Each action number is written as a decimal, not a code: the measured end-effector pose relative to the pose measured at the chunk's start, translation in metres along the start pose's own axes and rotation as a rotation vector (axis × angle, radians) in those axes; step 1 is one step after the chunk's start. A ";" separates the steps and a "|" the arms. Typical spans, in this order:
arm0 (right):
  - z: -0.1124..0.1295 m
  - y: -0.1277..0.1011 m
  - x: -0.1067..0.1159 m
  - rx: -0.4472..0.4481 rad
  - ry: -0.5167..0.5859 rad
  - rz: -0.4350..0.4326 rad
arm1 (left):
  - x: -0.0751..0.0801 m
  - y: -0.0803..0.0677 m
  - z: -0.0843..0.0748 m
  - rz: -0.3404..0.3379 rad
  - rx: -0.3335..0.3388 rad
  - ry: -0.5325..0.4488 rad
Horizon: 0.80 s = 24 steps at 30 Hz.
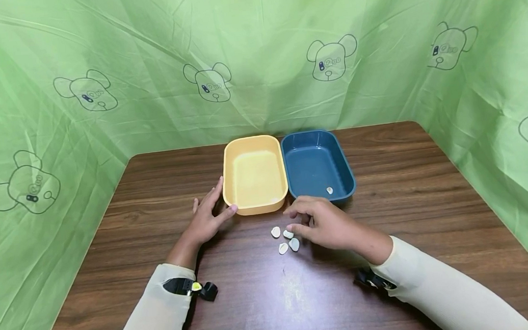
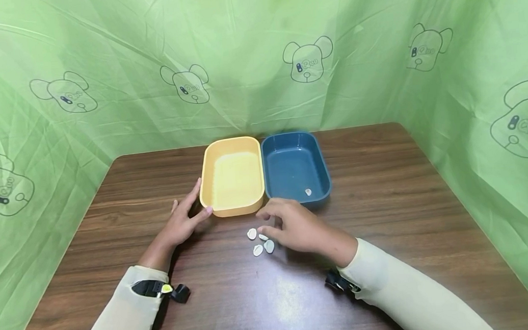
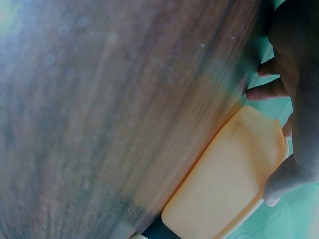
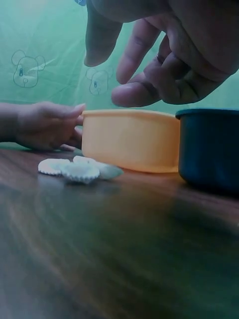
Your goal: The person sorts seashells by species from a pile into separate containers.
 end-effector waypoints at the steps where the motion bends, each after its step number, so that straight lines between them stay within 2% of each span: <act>1: -0.002 -0.001 -0.001 -0.009 0.001 0.011 | 0.000 0.000 0.000 0.001 0.000 0.001; 7: -0.010 -0.003 -0.006 -0.058 -0.012 0.060 | 0.000 0.000 -0.001 -0.004 -0.008 -0.006; 13: -0.015 -0.005 -0.011 -0.031 -0.079 0.124 | 0.002 0.000 -0.001 -0.019 -0.016 -0.017; 19: -0.026 -0.007 -0.019 -0.093 -0.051 0.174 | 0.001 -0.001 -0.002 -0.002 -0.003 -0.005; 24: -0.036 -0.008 -0.022 -0.131 -0.041 0.183 | 0.001 -0.001 -0.002 0.000 -0.003 -0.005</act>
Point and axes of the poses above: each hand's wrist, its own y-axis towards the middle knuckle, its own x-axis out of the back of the hand, z = x × y, the point moved 6 cm from there along y, towards the middle knuckle, and after that the axes turned 6 degrees about -z, right-handed, at the moved point
